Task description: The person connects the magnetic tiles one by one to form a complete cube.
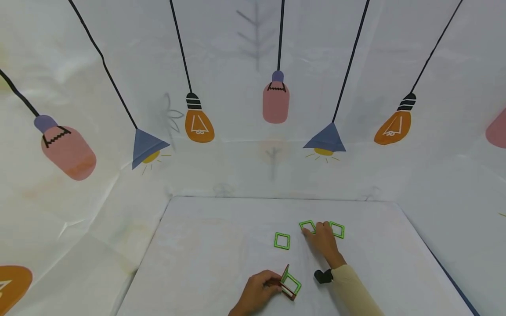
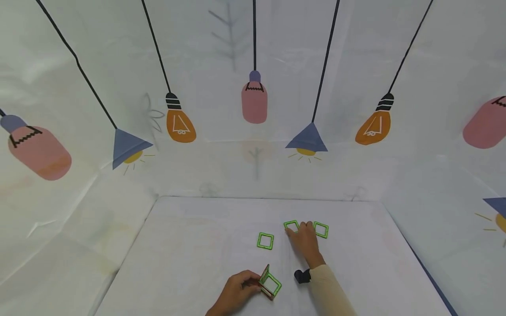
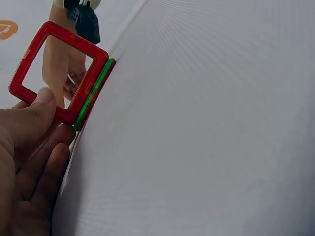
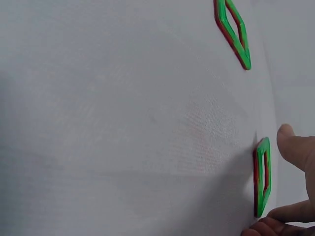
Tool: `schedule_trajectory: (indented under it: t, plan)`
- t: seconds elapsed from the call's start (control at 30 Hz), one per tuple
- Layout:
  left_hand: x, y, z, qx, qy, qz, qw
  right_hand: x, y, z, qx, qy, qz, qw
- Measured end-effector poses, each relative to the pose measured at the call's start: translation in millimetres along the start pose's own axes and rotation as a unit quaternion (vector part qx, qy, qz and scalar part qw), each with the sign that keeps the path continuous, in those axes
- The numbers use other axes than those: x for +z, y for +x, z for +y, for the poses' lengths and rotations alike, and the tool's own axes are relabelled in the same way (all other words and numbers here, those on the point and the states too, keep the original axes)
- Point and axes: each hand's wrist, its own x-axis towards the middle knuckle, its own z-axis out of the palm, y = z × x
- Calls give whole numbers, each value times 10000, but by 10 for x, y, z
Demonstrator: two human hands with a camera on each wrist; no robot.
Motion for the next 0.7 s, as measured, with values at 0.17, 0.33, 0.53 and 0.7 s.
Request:
schedule_trajectory:
  t: [0.17, 0.33, 0.53, 0.7]
  plan:
    - [-7, 2, 3, -51, -17, -63, 10000, 46, 88, -57, 190, -29, -88, 9998]
    - [-1, -2, -10, 207, 174, 53, 9996, 74, 112, -69, 295, 68, -91, 9995]
    - [-1, -7, 21, 252, 208, 113, 9994, 93, 92, -55, 233, 462, 32, 9987]
    - [3, -8, 22, 218, 187, 119, 9995, 116, 73, -12, 99, 682, 123, 9975]
